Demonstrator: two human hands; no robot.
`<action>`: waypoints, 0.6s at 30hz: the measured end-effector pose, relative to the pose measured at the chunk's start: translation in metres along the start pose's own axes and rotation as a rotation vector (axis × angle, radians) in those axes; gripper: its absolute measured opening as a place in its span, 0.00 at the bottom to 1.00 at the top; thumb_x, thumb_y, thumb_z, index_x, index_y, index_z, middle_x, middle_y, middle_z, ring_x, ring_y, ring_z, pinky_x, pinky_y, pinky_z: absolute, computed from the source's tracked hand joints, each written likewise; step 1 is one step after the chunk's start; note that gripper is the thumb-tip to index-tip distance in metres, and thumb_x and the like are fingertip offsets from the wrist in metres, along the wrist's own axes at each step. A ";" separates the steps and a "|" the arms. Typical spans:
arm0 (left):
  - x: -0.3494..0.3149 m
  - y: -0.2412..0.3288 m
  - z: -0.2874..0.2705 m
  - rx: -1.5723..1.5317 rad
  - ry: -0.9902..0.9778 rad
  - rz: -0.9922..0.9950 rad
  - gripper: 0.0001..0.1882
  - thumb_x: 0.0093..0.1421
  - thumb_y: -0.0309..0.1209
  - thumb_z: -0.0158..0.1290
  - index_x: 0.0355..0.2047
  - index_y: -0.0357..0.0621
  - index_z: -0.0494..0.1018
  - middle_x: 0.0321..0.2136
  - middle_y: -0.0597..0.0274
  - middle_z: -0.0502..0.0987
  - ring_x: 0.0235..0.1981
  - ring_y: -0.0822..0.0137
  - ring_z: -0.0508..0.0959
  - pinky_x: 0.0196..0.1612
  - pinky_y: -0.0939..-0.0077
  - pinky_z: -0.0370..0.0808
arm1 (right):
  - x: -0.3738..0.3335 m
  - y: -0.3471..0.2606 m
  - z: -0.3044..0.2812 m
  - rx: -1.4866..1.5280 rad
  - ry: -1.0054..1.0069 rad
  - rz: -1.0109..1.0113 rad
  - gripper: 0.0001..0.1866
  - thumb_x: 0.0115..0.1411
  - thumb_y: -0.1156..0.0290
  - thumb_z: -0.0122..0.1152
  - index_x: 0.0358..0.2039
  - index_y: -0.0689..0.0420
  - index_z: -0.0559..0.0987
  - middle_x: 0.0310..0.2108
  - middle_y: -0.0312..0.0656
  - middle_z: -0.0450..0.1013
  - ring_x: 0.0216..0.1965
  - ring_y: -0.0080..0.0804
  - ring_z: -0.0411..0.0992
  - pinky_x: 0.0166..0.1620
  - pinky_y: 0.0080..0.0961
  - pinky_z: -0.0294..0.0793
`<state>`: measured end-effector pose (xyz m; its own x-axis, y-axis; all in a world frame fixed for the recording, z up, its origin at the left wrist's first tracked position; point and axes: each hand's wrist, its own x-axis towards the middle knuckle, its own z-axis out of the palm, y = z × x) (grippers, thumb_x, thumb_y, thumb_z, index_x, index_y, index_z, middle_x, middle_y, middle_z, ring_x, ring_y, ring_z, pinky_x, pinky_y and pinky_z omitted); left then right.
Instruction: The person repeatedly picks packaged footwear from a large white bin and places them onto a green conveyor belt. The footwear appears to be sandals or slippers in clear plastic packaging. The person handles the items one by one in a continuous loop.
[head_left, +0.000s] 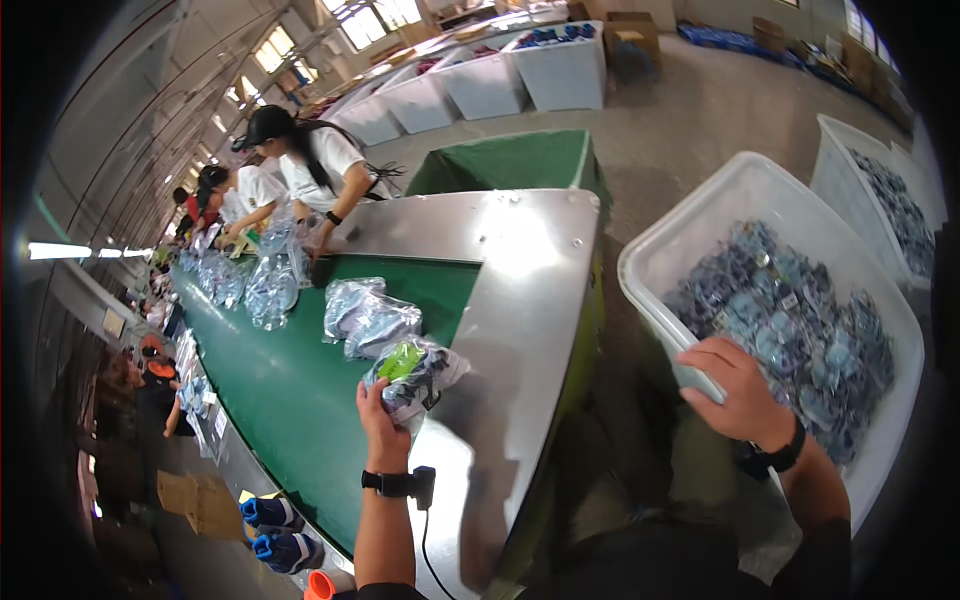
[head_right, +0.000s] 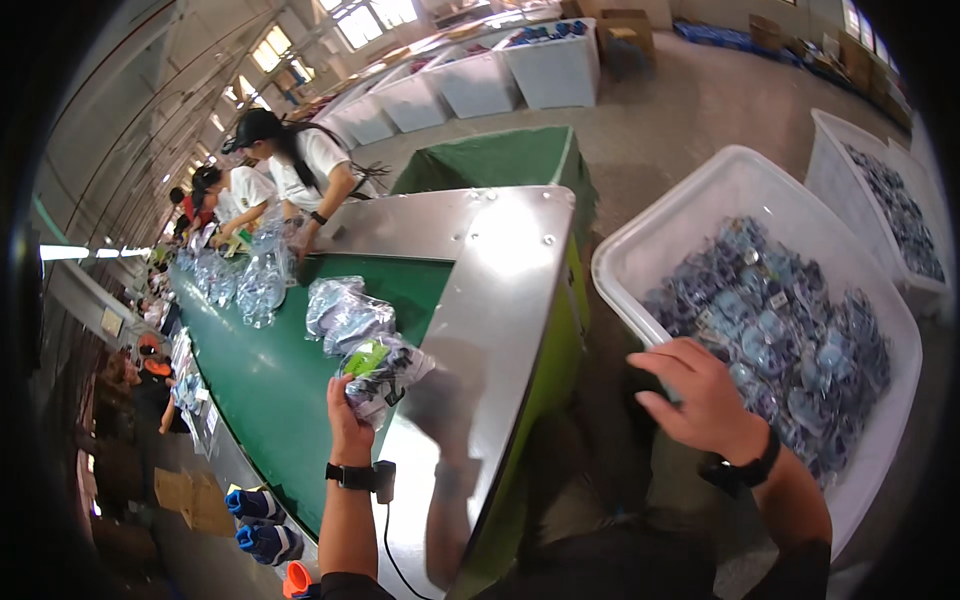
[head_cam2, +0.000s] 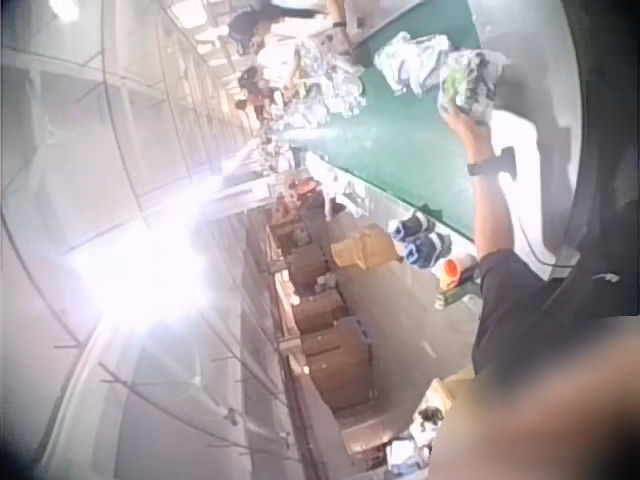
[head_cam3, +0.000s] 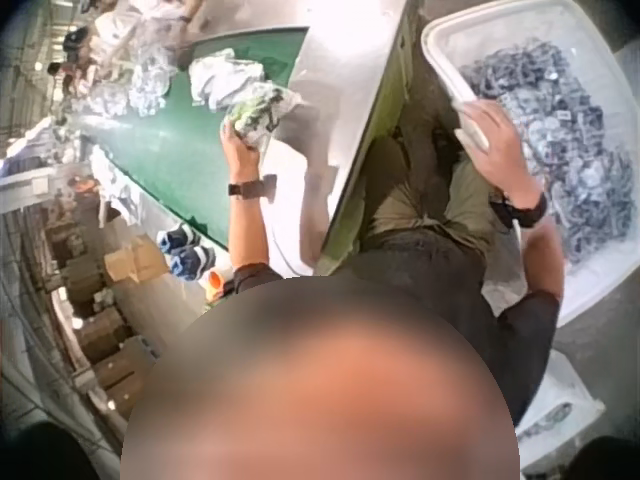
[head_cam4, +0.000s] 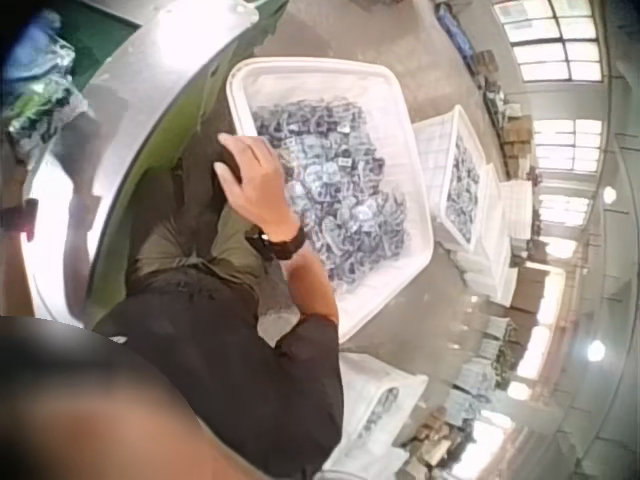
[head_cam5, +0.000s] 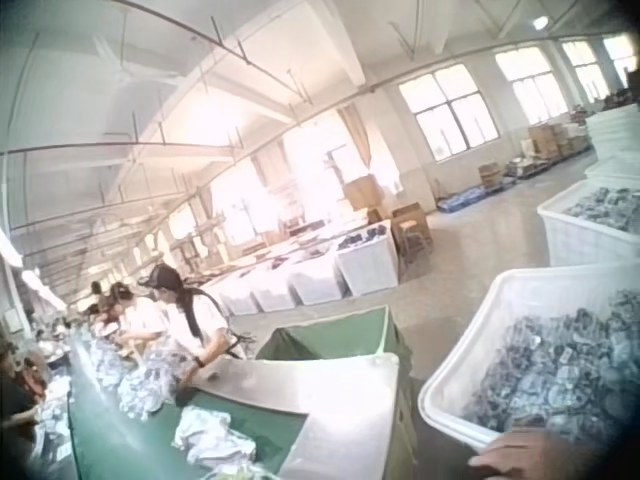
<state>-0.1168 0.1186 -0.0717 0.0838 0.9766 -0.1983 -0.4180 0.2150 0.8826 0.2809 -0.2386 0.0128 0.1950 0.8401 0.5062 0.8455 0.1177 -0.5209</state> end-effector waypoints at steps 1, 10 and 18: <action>-0.008 0.000 0.009 -0.070 -0.095 -0.118 0.29 0.66 0.32 0.60 0.65 0.46 0.66 0.51 0.56 0.79 0.47 0.56 0.83 0.51 0.59 0.83 | 0.010 -0.010 0.007 0.015 -0.013 -0.075 0.24 0.54 0.73 0.73 0.53 0.58 0.83 0.47 0.47 0.78 0.48 0.50 0.78 0.54 0.43 0.79; -0.133 -0.088 0.111 -0.096 -0.494 -0.517 0.30 0.72 0.39 0.52 0.70 0.52 0.59 0.62 0.55 0.73 0.62 0.51 0.76 0.64 0.48 0.77 | 0.020 -0.048 0.084 0.016 -0.120 -0.297 0.29 0.57 0.65 0.70 0.59 0.60 0.78 0.56 0.52 0.74 0.63 0.51 0.71 0.66 0.44 0.71; -0.206 -0.121 0.163 0.130 -0.726 -0.624 0.33 0.76 0.52 0.48 0.73 0.47 0.63 0.62 0.59 0.74 0.62 0.60 0.76 0.64 0.56 0.75 | -0.029 -0.013 0.053 -0.386 -0.004 -0.227 0.12 0.61 0.68 0.59 0.43 0.59 0.80 0.37 0.40 0.76 0.43 0.38 0.78 0.48 0.34 0.77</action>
<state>0.0645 -0.1070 -0.0685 0.8141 0.4443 -0.3740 -0.0091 0.6536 0.7568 0.2376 -0.2364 -0.0317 -0.0182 0.8176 0.5755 0.9904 0.0937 -0.1018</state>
